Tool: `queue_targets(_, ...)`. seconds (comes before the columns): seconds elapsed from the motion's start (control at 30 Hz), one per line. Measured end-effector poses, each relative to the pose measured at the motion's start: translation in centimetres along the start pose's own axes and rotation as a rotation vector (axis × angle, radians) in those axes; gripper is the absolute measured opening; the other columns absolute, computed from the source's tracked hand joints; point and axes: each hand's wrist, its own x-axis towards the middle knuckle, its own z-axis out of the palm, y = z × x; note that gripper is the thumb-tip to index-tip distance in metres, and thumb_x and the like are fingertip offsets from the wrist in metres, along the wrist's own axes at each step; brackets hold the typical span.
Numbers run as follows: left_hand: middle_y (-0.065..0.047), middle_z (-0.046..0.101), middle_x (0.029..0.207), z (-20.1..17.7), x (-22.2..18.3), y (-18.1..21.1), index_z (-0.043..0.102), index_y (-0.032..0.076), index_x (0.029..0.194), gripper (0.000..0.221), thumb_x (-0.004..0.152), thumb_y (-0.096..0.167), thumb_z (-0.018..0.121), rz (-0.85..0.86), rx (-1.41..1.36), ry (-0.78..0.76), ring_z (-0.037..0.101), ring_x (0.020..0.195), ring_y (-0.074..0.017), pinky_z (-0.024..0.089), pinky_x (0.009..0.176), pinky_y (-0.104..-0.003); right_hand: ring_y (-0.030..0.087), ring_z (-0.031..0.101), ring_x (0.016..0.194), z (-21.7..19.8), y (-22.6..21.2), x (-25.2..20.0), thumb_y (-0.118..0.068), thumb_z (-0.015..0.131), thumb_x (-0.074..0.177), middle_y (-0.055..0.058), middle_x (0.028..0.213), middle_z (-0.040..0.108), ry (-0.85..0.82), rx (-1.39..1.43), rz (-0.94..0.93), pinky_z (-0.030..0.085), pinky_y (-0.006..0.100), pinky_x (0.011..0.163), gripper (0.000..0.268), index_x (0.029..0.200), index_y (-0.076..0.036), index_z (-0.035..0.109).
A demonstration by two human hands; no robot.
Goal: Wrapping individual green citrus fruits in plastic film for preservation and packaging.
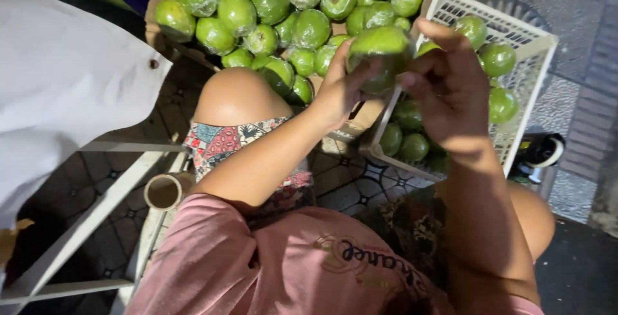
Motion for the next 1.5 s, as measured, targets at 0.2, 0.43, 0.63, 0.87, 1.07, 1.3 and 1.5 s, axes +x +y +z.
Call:
queue_targets(0.2, -0.013, 0.054, 0.135, -2.0, 0.0, -0.4, 0.034, 0.015, 0.153, 0.069, 0.097, 0.040, 0.066, 0.542, 0.292, -0.116, 0.056, 0.119, -0.0236, 0.048, 0.103, -0.036, 0.011, 0.063, 0.075, 2.4, 1.2, 0.6, -0.002, 0.063, 0.108, 0.004, 0.086, 0.060, 0.056, 0.273, 0.224, 0.058, 0.026, 0.070, 0.037, 0.141, -0.008, 0.046)
queue_targets(0.43, -0.013, 0.044, 0.151, -2.2, -1.2, 1.6, 0.039, 0.016, 0.152, 0.058, 0.101, 0.029, 0.063, 0.628, 0.407, -0.071, 0.051, 0.136, -0.0265, 0.044, 0.117, -0.040, 0.014, 0.059, 0.071, 3.5, 0.8, 1.7, 0.001, 0.064, 0.107, 0.005, 0.082, 0.062, 0.032, 0.067, 0.168, 0.045, 0.028, 0.060, 0.032, 0.135, -0.002, 0.049)
queue_targets(0.63, -0.013, 0.042, 0.146, -3.0, -1.1, 1.6, 0.038, 0.016, 0.152, 0.064, 0.097, 0.031, 0.067, 0.690, 0.409, -0.072, 0.051, 0.131, -0.0245, 0.046, 0.114, -0.039, 0.008, 0.040, 0.059, 3.9, 0.5, 2.1, -0.011, 0.057, 0.112, -0.001, 0.071, 0.044, 0.006, 0.055, 0.076, 0.033, 0.025, 0.055, 0.023, 0.133, -0.007, 0.048)
queue_targets(0.87, -0.012, 0.040, 0.145, -3.1, -1.3, 1.8, 0.038, 0.018, 0.152, 0.064, 0.098, 0.032, 0.070, 0.724, 0.366, -0.118, 0.049, 0.134, -0.0257, 0.047, 0.117, -0.041, 0.009, 0.043, 0.058, 4.4, -0.2, 2.2, -0.009, 0.060, 0.111, 0.002, 0.078, 0.051, 0.020, -0.086, 0.059, 0.035, 0.025, 0.053, 0.023, 0.129, -0.003, 0.049)
queue_targets(1.07, -0.014, 0.041, 0.145, -2.8, -1.7, 2.0, 0.038, 0.017, 0.152, 0.067, 0.095, 0.034, 0.067, 0.690, 0.314, -0.152, 0.049, 0.134, -0.0276, 0.050, 0.113, -0.043, 0.009, 0.046, 0.055, 4.7, -0.2, 2.0, -0.002, 0.061, 0.109, 0.004, 0.081, 0.057, 0.032, -0.215, 0.064, 0.038, 0.025, 0.048, 0.019, 0.126, 0.001, 0.052)
queue_targets(1.3, -0.013, 0.047, 0.142, -2.6, -1.6, 1.8, 0.038, 0.011, 0.152, 0.082, 0.094, 0.061, 0.066, 0.668, 0.164, -0.210, 0.051, 0.133, -0.0257, 0.049, 0.114, -0.044, 0.010, 0.045, 0.055, 4.6, -0.6, 1.9, 0.000, 0.060, 0.107, 0.002, 0.076, 0.055, 0.045, -0.205, 0.138, 0.036, 0.025, 0.050, 0.022, 0.125, -0.002, 0.050)
queue_targets(1.5, -0.012, 0.041, 0.144, -2.9, -1.5, 1.6, 0.034, 0.016, 0.152, 0.087, 0.085, 0.044, 0.083, 0.752, 0.349, -0.174, 0.050, 0.136, -0.0279, 0.048, 0.121, -0.043, 0.011, 0.048, 0.055, 4.6, -0.1, 1.8, 0.014, 0.055, 0.103, 0.007, 0.079, 0.056, 0.040, -0.203, 0.042, 0.039, 0.024, 0.046, 0.021, 0.121, 0.004, 0.050)
